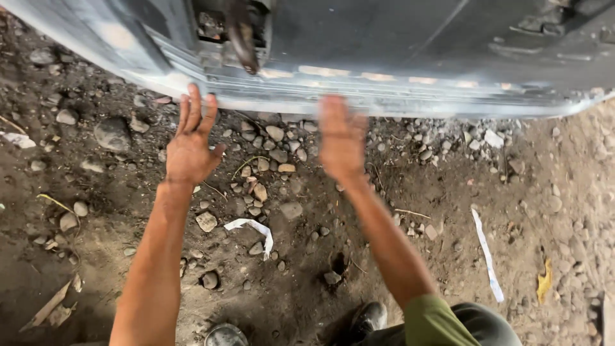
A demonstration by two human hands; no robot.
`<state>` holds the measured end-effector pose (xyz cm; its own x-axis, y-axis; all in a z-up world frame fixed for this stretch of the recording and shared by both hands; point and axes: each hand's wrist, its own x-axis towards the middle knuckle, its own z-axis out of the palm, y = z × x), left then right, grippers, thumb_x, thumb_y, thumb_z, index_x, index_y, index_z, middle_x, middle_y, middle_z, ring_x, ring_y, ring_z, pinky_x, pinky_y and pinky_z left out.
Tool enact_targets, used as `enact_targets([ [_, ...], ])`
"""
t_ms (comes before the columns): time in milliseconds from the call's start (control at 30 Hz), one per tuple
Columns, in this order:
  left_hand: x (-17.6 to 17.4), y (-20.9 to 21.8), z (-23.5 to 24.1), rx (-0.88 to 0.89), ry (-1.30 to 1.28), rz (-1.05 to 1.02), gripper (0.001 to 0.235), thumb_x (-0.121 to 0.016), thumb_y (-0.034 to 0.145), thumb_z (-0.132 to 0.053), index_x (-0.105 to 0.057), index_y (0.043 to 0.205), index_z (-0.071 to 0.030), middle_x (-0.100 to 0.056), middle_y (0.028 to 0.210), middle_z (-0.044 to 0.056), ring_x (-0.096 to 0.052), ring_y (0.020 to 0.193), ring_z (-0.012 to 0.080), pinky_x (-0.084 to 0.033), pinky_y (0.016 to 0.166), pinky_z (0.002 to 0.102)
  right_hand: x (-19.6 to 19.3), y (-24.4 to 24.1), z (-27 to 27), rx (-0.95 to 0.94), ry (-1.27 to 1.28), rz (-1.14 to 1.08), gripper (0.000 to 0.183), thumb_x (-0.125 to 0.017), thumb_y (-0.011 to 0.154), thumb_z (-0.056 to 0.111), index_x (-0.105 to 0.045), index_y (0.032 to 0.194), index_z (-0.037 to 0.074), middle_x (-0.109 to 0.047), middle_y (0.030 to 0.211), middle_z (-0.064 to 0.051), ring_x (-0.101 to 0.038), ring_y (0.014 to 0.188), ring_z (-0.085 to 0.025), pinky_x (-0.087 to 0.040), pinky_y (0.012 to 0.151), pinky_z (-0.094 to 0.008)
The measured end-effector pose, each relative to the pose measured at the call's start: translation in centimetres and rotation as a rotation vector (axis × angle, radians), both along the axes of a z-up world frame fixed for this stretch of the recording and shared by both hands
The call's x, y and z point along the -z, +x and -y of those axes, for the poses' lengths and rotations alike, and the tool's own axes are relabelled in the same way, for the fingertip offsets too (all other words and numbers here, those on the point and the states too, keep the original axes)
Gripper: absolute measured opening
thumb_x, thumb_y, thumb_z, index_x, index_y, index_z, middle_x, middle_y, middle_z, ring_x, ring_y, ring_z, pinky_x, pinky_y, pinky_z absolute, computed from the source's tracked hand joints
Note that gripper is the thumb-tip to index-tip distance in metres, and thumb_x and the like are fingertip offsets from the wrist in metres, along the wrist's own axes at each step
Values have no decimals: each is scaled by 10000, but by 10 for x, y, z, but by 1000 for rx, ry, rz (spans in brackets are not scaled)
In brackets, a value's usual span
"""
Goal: The person sands the front bumper of a car using a sanding block. They work on the lower edge and the curved side of the bumper, repeatedly dipping the sanding block into a bucket of water to keep it wet.
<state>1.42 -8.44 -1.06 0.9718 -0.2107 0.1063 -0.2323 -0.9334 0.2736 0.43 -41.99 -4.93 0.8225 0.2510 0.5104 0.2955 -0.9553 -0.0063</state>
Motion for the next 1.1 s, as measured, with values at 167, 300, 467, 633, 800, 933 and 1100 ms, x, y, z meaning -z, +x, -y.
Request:
enact_targets([
  [167, 5, 0, -4, 69, -90, 49, 1229, -830, 798, -115, 23, 1652, -348, 113, 1720, 57, -88, 1601, 362, -498, 1103, 399, 23, 8, 78, 247, -6, -70, 614, -438, 1006, 67, -315, 1601, -15, -312, 1647, -188, -295, 1531, -305, -312, 1192, -537],
  [300, -3, 2, -8, 66, -10, 21, 1213, -708, 733, 57, -16, 1666, -293, 86, 1721, 78, -115, 1585, 348, -547, 1060, 382, 15, 21, -85, -436, 694, 137, 603, -404, 995, -82, -443, 1575, 80, -374, 1691, -137, -300, 1590, -274, -203, 1313, -516],
  [467, -9, 2, -16, 8, -195, 43, 1134, -596, 770, 95, -144, 1726, -313, -138, 1723, -124, -500, 1378, 304, -631, 1001, 361, -67, 10, -180, -133, 258, -398, 818, -363, 847, -106, -163, 1626, 47, -104, 1713, -147, -61, 1584, -266, 68, 1275, -539],
  [633, -41, 1, 20, -119, -7, -83, 1083, -596, 770, 33, -87, 1688, -237, -7, 1777, 103, -687, 1144, 333, -620, 781, 400, -16, 10, -15, -34, 78, -3, 729, -297, 985, -118, -166, 1670, 98, -91, 1756, -60, -53, 1637, -199, 51, 1344, -509],
  [800, -8, 6, 19, -54, 45, 33, 1127, -568, 759, 108, -127, 1719, -285, 75, 1733, 147, -353, 1562, 444, -681, 613, 303, 20, 10, 172, 41, 390, -91, 594, -285, 1001, -7, -318, 1587, 86, -253, 1733, -93, -231, 1665, -267, -237, 1396, -459],
  [933, -9, 5, 31, -17, 66, 36, 1160, -657, 716, 41, -132, 1694, -294, 87, 1718, 137, -205, 1528, 512, -638, 840, 405, 5, 5, 96, 478, 185, -270, 716, -358, 960, 20, -150, 1645, -17, -132, 1720, -199, -133, 1600, -336, -98, 1286, -536],
  [1100, -42, 0, 47, -109, 10, -176, 1134, -694, 760, -10, -77, 1636, -383, 113, 1720, 63, -72, 1575, 465, -618, 898, 434, -25, -5, -74, -105, 310, -100, 867, -345, 854, -169, -84, 1648, 61, -25, 1717, -140, 5, 1603, -273, 57, 1279, -535],
])
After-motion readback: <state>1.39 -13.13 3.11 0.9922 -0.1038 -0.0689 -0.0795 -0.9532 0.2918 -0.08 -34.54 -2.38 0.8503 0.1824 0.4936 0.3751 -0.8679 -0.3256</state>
